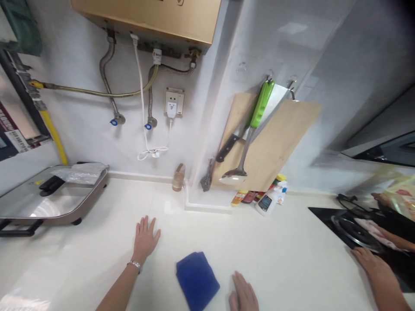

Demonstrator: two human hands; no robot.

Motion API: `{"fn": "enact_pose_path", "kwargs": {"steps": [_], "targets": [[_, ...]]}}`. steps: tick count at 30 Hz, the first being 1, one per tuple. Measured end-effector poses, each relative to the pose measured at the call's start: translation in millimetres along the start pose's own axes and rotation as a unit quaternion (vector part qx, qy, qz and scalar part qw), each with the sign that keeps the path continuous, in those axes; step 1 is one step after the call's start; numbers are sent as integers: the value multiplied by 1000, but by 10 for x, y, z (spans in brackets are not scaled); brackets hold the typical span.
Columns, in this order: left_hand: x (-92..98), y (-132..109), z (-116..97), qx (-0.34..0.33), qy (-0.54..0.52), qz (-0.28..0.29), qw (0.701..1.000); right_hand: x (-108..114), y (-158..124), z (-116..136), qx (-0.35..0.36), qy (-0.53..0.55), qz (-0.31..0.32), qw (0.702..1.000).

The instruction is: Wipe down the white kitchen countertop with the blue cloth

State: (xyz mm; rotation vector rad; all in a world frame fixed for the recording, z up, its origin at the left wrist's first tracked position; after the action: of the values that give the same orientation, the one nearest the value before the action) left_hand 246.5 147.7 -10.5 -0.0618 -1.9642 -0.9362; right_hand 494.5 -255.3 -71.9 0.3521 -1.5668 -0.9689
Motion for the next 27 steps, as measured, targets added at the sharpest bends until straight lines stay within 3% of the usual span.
{"fn": "enact_pose_path", "kwargs": {"steps": [8, 15, 20, 23, 27], "targets": [[5, 18, -23, -10, 17, 8, 1000, 2, -9, -14, -28, 15, 25, 999], [-22, 10, -2, -12, 26, -1, 1000, 30, 28, -2, -8, 2, 21, 1000], [-98, 12, -16, 31, 36, 26, 999, 89, 113, 59, -14, -5, -11, 1000], [-158, -42, -228, 53, 19, 50, 997, 112, 138, 97, -10, -5, -38, 999], [-211, -223, -867, -3, -60, 102, 993, 103, 130, 100, -13, -1, -47, 999]]}}
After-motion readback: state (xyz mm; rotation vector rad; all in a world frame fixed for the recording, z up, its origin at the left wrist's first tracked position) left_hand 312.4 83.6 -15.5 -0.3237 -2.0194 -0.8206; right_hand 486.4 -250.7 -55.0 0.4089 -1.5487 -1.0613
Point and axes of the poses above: each hand's wrist, its own y-axis towards the middle knuckle, its own x-axis out of the back of the hand, z = x × y, the point moved 6 cm from there along y, towards the middle knuckle, and after that the axes turned 11 degrees about -z, right-handed, at the moved point
